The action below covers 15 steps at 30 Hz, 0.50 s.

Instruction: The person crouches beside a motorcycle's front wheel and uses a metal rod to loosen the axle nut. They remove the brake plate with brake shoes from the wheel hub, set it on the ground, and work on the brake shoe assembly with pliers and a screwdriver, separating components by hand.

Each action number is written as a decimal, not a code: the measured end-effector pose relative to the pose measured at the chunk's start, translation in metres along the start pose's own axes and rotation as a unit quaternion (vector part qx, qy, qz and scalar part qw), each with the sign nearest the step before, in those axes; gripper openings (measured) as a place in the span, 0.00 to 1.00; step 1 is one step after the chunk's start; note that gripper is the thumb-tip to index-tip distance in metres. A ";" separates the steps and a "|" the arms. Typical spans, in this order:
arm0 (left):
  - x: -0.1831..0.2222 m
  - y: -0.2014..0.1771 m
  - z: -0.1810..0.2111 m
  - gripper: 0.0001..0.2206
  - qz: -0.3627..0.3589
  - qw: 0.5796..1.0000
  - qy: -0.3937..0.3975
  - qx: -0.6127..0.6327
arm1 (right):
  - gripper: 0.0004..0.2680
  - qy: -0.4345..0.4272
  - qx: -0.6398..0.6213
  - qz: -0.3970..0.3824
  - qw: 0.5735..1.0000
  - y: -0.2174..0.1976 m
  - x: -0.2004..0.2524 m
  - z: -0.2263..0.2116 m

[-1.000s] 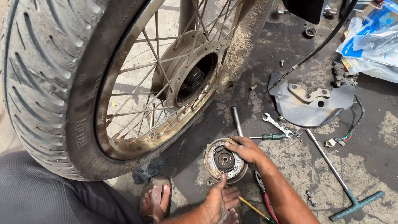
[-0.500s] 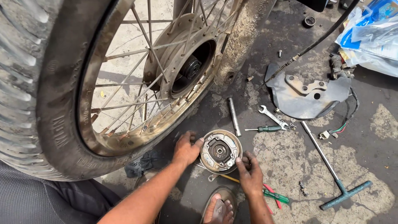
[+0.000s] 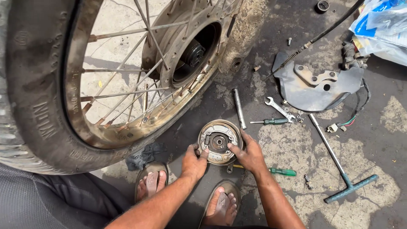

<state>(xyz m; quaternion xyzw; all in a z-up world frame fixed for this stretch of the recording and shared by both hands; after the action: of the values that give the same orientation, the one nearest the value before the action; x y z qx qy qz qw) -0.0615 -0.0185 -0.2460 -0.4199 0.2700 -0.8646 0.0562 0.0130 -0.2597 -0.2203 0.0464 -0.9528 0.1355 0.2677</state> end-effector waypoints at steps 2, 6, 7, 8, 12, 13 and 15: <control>0.000 -0.011 0.011 0.25 0.020 1.000 0.004 -0.022 | 0.30 -0.052 0.033 -0.032 0.998 -0.007 -0.016 -0.001; -0.002 -0.028 0.023 0.26 -0.012 0.985 0.022 -0.168 | 0.19 -0.001 0.088 0.008 0.996 -0.046 -0.042 0.028; -0.003 -0.027 0.024 0.27 -0.023 0.984 0.028 -0.176 | 0.17 -0.038 0.169 0.079 0.982 -0.069 -0.047 0.022; -0.001 -0.029 0.024 0.27 -0.023 0.983 0.027 -0.180 | 0.17 -0.036 0.165 0.078 0.982 -0.072 -0.049 0.018; 0.012 -0.033 0.043 0.25 -0.030 0.983 0.046 -0.173 | 0.19 -0.129 0.513 0.135 0.838 -0.089 -0.056 -0.008; 0.017 -0.040 0.049 0.25 -0.020 0.982 0.047 -0.181 | 0.20 -0.177 0.585 0.136 0.779 -0.083 -0.056 -0.012; 0.018 -0.046 0.055 0.25 -0.007 0.980 0.063 -0.189 | 0.16 -0.161 0.601 0.109 0.776 -0.082 -0.064 -0.008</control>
<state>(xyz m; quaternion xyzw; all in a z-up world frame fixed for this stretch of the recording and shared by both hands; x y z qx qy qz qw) -0.0254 -0.0081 -0.1824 -0.3695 0.4284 -0.8233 -0.0469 0.0848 -0.3349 -0.2276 0.1151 -0.7057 0.6990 0.0116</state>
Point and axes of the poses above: each hand's wrist, its own x-axis away from the middle knuckle, its own y-axis out of the palm, z = x × y, the point moved 10 cm from there along -x, towards the middle knuckle, and after that the axes turned 10 degrees about -x, right-handed, at the moved point
